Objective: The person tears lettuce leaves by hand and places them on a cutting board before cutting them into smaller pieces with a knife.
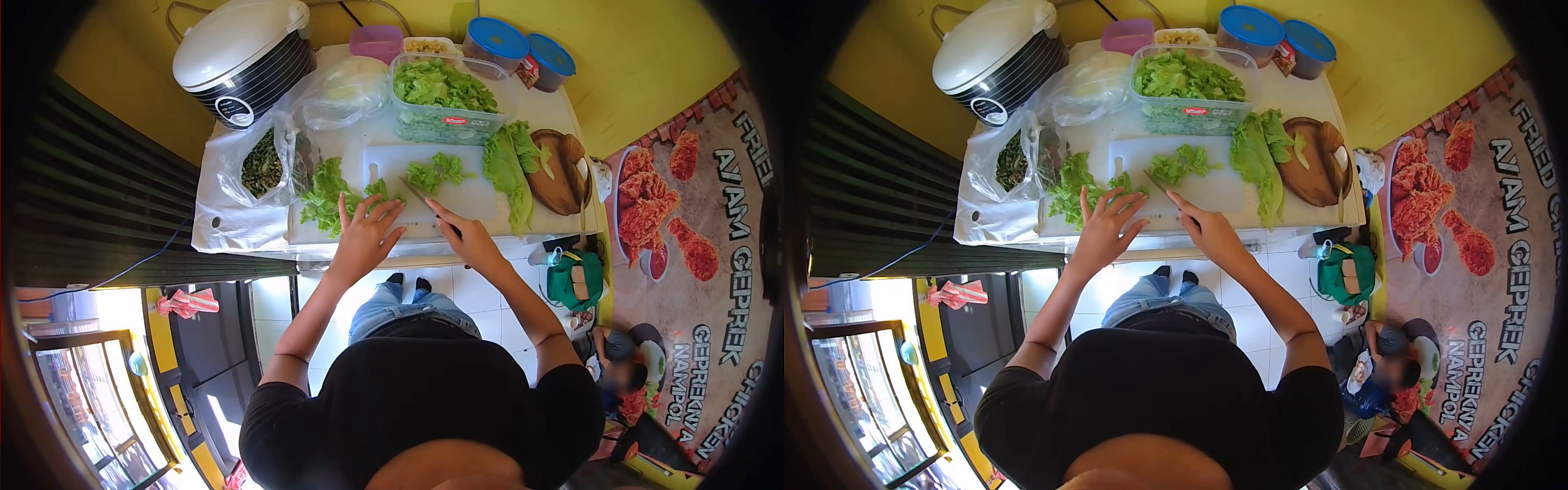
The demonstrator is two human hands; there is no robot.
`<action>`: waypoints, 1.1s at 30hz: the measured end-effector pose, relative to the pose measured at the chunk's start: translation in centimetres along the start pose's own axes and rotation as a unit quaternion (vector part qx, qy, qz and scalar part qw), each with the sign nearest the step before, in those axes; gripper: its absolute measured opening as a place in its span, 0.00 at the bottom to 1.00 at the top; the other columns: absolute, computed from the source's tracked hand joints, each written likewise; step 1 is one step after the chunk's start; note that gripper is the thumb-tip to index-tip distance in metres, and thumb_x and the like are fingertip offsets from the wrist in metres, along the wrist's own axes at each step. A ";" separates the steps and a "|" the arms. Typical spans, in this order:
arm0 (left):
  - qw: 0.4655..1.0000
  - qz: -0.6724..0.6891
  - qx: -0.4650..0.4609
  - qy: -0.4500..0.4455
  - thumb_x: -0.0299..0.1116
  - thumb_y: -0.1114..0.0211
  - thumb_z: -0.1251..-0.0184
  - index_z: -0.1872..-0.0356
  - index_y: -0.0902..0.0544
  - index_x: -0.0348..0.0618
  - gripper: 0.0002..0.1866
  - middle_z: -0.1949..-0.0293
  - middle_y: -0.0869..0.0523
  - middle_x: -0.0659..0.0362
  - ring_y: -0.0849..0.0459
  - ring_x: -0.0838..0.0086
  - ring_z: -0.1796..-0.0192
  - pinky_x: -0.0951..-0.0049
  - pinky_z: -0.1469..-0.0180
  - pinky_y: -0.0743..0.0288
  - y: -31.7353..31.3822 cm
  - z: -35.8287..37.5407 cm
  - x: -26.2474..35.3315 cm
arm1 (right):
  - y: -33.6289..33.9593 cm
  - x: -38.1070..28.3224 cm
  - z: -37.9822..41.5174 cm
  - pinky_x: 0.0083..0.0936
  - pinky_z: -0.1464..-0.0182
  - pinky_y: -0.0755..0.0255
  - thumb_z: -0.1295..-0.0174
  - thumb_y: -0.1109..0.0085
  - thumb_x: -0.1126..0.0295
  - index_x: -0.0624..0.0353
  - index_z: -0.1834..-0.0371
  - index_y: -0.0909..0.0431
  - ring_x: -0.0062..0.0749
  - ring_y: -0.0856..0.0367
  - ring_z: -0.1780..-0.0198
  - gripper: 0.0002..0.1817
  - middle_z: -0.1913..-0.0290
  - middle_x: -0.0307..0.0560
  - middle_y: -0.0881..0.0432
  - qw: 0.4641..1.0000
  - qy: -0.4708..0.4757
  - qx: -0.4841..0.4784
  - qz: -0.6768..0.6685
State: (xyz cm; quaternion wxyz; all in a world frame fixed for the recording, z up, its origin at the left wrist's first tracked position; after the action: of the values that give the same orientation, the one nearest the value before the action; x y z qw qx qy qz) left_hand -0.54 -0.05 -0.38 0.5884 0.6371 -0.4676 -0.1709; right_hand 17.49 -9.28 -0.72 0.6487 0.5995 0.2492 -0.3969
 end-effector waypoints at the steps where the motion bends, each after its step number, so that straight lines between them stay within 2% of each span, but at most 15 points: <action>1: 1.000 -0.001 0.002 -0.004 0.45 0.38 0.31 0.40 0.20 0.53 0.21 0.40 0.21 0.67 0.31 0.63 0.32 0.34 0.27 0.67 0.0 -0.3 0.1 | 0.2 0.1 -0.3 0.29 0.66 0.28 0.29 0.50 0.67 0.39 0.28 0.33 0.42 0.26 0.77 0.25 0.72 0.57 0.21 0.998 0.041 0.029 -0.027; 3: 1.000 -0.011 0.010 -0.021 0.44 0.39 0.31 0.41 0.20 0.50 0.20 0.41 0.20 0.65 0.31 0.63 0.33 0.32 0.27 0.64 -0.3 -1.1 0.7 | 1.1 0.2 -0.5 0.27 0.67 0.29 0.28 0.50 0.67 0.39 0.28 0.33 0.36 0.27 0.77 0.25 0.71 0.55 0.20 0.993 0.084 0.062 -0.053; 5: 1.000 0.001 0.008 -0.030 0.44 0.39 0.31 0.41 0.20 0.51 0.20 0.41 0.20 0.65 0.31 0.63 0.32 0.33 0.27 0.67 -1.4 -2.7 1.1 | 2.3 0.9 -0.1 0.21 0.68 0.32 0.28 0.49 0.68 0.40 0.28 0.32 0.23 0.34 0.76 0.25 0.65 0.50 0.18 0.993 0.033 0.077 -0.079; 6: 0.999 0.012 0.005 -0.036 0.44 0.39 0.30 0.41 0.20 0.51 0.20 0.40 0.20 0.64 0.32 0.63 0.31 0.34 0.27 0.69 -1.7 -3.4 1.4 | 2.7 1.0 0.2 0.21 0.68 0.32 0.28 0.49 0.68 0.40 0.28 0.32 0.23 0.34 0.76 0.25 0.65 0.50 0.18 0.993 0.032 0.079 -0.080; 10: 0.998 0.027 0.019 -0.046 0.42 0.38 0.31 0.44 0.18 0.50 0.18 0.41 0.20 0.61 0.29 0.63 0.33 0.35 0.27 0.63 -1.4 -5.3 1.8 | 4.8 1.5 1.6 0.17 0.71 0.38 0.29 0.48 0.70 0.41 0.29 0.30 0.17 0.42 0.75 0.24 0.76 0.36 0.29 0.983 -0.014 0.126 -0.133; 12: 0.996 0.065 0.034 -0.055 0.38 0.37 0.33 0.47 0.18 0.50 0.15 0.43 0.19 0.58 0.22 0.61 0.40 0.45 0.30 0.43 -0.5 -5.5 1.1 | 5.1 2.7 2.1 0.16 0.73 0.42 0.28 0.48 0.70 0.43 0.30 0.30 0.14 0.44 0.76 0.24 0.79 0.30 0.39 0.973 -0.050 0.137 -0.180; 13: 0.996 0.066 0.035 -0.057 0.38 0.37 0.33 0.47 0.18 0.50 0.15 0.43 0.19 0.58 0.22 0.61 0.40 0.45 0.30 0.43 -0.1 -5.6 0.8 | 5.2 2.8 2.4 0.16 0.73 0.42 0.28 0.48 0.70 0.43 0.30 0.30 0.14 0.44 0.76 0.24 0.79 0.30 0.39 0.973 -0.050 0.139 -0.179; 15: 0.992 0.125 0.003 0.021 0.34 0.35 0.36 0.48 0.18 0.50 0.15 0.48 0.16 0.56 0.16 0.61 0.50 0.56 0.42 0.28 0.4 -5.8 -0.1 | 5.4 3.2 3.1 0.14 0.74 0.46 0.28 0.49 0.71 0.44 0.30 0.29 0.13 0.46 0.76 0.23 0.78 0.28 0.41 0.963 -0.090 0.153 -0.203; 18: 0.996 0.092 0.000 -0.015 0.33 0.34 0.37 0.47 0.18 0.50 0.16 0.56 0.13 0.55 0.15 0.61 0.54 0.60 0.51 0.24 -0.6 -7.1 -0.3 | 5.6 3.7 3.9 0.14 0.75 0.45 0.28 0.49 0.71 0.45 0.30 0.29 0.13 0.45 0.77 0.23 0.78 0.28 0.40 0.956 -0.089 0.171 -0.219; 22: 0.988 0.147 -0.045 -0.014 0.32 0.33 0.38 0.49 0.17 0.48 0.16 0.62 0.12 0.55 0.14 0.63 0.55 0.60 0.51 0.24 -1.4 -9.1 1.0 | 6.0 4.3 4.3 0.14 0.75 0.45 0.28 0.49 0.71 0.46 0.30 0.29 0.13 0.45 0.77 0.23 0.78 0.27 0.39 0.954 -0.076 0.194 -0.214; 25: 0.974 0.191 -0.122 0.030 0.36 0.32 0.38 0.43 0.21 0.45 0.21 0.51 0.15 0.52 0.17 0.59 0.49 0.59 0.45 0.27 -1.2 -9.3 0.2 | 6.2 4.4 4.9 0.14 0.75 0.44 0.28 0.49 0.71 0.46 0.30 0.29 0.13 0.44 0.77 0.23 0.78 0.26 0.39 0.948 -0.104 0.188 -0.234; 27: 0.990 0.124 -0.013 -0.061 0.46 0.31 0.38 0.31 0.34 0.41 0.37 0.35 0.28 0.45 0.27 0.53 0.36 0.57 0.35 0.33 -0.7 -9.1 -0.3 | 6.1 4.6 5.2 0.15 0.75 0.44 0.28 0.49 0.70 0.46 0.30 0.29 0.13 0.44 0.78 0.23 0.78 0.27 0.39 0.946 -0.103 0.193 -0.238; 28: 0.990 0.123 -0.013 -0.063 0.46 0.31 0.38 0.31 0.34 0.41 0.37 0.35 0.28 0.45 0.27 0.53 0.36 0.57 0.35 0.33 -1.1 -9.2 -0.6 | 5.9 5.1 5.2 0.15 0.75 0.44 0.28 0.49 0.70 0.46 0.30 0.29 0.13 0.44 0.78 0.23 0.78 0.27 0.39 0.946 -0.102 0.194 -0.238; 30: 0.989 0.082 -0.077 -0.094 0.57 0.33 0.39 0.25 0.49 0.40 0.50 0.26 0.45 0.43 0.40 0.46 0.28 0.55 0.28 0.42 -2.3 -9.3 -0.6 | 5.5 5.9 4.9 0.15 0.85 0.49 0.26 0.50 0.65 0.44 0.28 0.32 0.11 0.47 0.87 0.23 0.85 0.26 0.44 0.954 -0.058 0.199 -0.218; 33: 0.978 0.090 -0.134 -0.129 0.62 0.35 0.40 0.24 0.54 0.40 0.55 0.26 0.47 0.42 0.44 0.46 0.26 0.54 0.25 0.46 -4.6 -11.3 0.1 | 5.6 5.8 5.1 0.15 0.85 0.49 0.27 0.49 0.65 0.43 0.28 0.31 0.11 0.47 0.86 0.23 0.85 0.26 0.43 0.953 -0.063 0.195 -0.223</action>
State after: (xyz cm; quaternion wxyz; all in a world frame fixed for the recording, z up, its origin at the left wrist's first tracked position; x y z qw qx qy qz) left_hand 10.00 5.89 -1.74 0.6163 0.4801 -0.5678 -0.2593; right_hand 24.58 -15.69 -1.32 0.4285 0.6169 0.2530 -0.6098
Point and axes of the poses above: each hand's wrist, its own z-axis away from the middle knuckle, its own y-axis out of the back of the hand, x = y × z, the point moved 4 cm from there along -z, towards the middle knuckle
